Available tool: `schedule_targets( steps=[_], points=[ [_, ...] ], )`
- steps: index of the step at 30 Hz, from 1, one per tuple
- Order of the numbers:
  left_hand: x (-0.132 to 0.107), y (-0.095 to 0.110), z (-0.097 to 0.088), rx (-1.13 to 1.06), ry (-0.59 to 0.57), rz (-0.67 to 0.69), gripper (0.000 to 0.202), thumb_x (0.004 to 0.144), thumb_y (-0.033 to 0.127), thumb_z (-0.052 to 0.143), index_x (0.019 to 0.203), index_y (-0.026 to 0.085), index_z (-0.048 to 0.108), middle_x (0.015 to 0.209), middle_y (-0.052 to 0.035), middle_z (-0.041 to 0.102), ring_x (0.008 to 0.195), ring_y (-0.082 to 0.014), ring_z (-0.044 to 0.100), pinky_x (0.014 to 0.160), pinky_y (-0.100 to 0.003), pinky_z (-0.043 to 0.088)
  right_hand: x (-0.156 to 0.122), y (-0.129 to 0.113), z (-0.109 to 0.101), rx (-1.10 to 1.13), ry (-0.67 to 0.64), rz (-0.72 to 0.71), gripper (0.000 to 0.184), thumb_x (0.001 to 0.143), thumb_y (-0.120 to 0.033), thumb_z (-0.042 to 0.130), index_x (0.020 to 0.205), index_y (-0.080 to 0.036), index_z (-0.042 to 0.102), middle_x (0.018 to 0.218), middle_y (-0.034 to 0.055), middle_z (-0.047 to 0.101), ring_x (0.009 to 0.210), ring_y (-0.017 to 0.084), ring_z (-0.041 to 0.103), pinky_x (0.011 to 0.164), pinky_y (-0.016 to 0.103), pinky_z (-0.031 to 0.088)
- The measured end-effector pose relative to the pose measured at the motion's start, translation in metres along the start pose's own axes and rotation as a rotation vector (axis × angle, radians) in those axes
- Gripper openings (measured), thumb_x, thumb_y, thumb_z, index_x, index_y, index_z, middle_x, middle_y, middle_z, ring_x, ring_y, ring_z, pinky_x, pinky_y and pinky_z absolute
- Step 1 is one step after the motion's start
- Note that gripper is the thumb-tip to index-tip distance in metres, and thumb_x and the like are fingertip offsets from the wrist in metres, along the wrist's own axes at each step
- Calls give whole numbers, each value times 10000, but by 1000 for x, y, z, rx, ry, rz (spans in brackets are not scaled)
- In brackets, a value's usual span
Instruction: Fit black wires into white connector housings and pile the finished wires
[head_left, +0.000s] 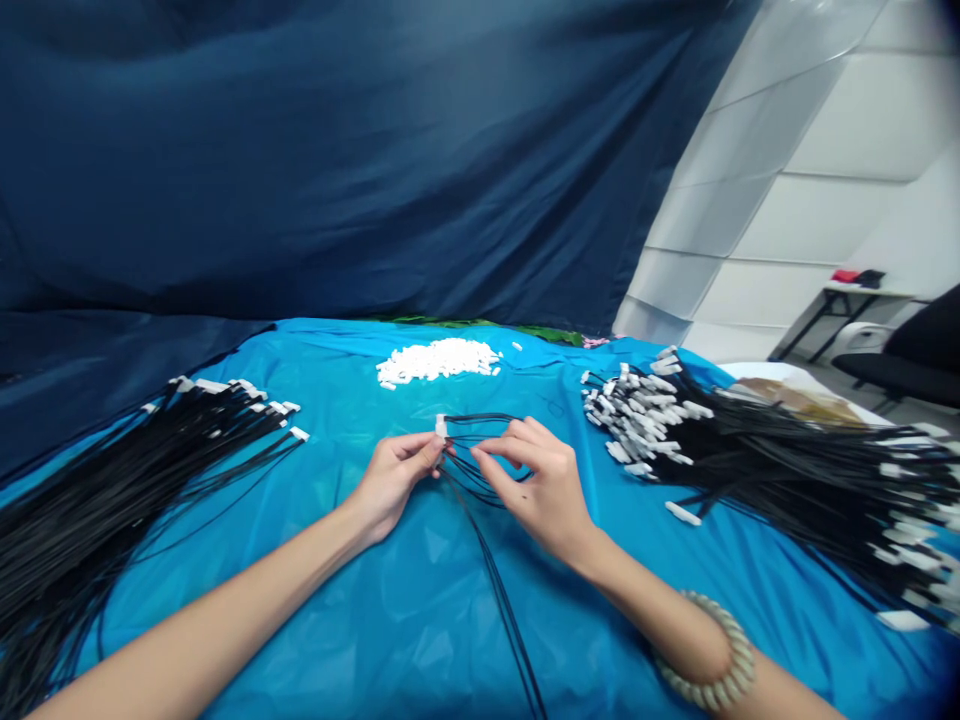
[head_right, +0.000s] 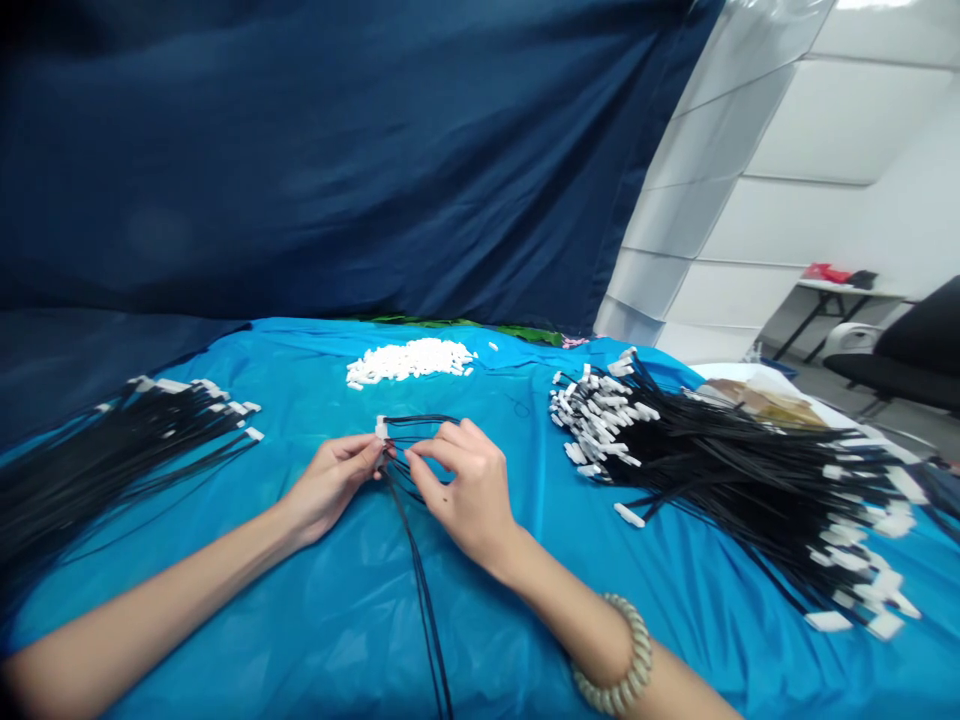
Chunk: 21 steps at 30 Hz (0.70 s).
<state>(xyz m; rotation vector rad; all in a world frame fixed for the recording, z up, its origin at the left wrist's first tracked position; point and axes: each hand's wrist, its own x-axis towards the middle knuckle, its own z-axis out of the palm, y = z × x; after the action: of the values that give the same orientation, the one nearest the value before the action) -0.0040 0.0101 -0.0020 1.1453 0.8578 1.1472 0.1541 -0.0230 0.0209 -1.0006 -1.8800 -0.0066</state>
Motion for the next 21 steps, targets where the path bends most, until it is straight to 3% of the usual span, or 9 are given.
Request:
schedule_targets(
  steps=[5, 8, 10, 12, 16, 21],
  points=[
    [0, 0, 1, -21, 9, -13, 171, 614, 289, 657, 669, 128, 668, 643, -40, 599, 583, -101, 465, 526, -209, 341, -1, 2, 3, -29, -9, -9, 149, 781, -197, 493, 704, -170, 618, 566, 7, 496, 564, 122, 401, 541, 274, 328],
    [2, -1, -1, -41, 45, -27, 180, 609, 286, 662, 691, 125, 664, 666, -46, 604, 591, -106, 479, 539, -213, 350, -1, 5, 2, -125, 33, -71, 130, 786, -207, 496, 817, -183, 621, 657, 30, 533, 647, 143, 435, 600, 287, 365],
    [3, -1, -3, -62, 68, -34, 189, 613, 278, 660, 720, 123, 661, 673, -46, 601, 597, -107, 484, 545, -212, 354, -2, 8, 0, -235, 58, -196, 193, 777, -195, 513, 951, -223, 594, 835, 53, 566, 803, 177, 452, 693, 320, 378],
    [5, -1, -5, -84, 74, -38, 193, 620, 272, 656, 740, 121, 659, 680, -47, 599, 608, -106, 488, 553, -209, 358, -3, 9, -1, -336, 35, -410, 267, 773, -169, 520, 1018, -268, 559, 1013, 33, 553, 956, 199, 420, 785, 365, 353],
    [6, 0, -7, -98, 90, -44, 182, 617, 266, 658, 726, 120, 660, 643, -31, 584, 588, -90, 477, 548, -193, 357, -7, 12, 2, -389, -106, -811, 217, 799, -119, 446, 962, -196, 568, 1031, -10, 579, 1012, 126, 418, 876, 359, 318],
    [5, 1, -5, -107, 87, -46, 181, 600, 274, 670, 703, 124, 663, 624, -19, 577, 581, -78, 474, 544, -183, 357, -8, 12, 3, -357, -133, -881, 248, 816, -86, 355, 893, -164, 577, 926, 11, 630, 949, 79, 486, 874, 316, 354]
  ],
)
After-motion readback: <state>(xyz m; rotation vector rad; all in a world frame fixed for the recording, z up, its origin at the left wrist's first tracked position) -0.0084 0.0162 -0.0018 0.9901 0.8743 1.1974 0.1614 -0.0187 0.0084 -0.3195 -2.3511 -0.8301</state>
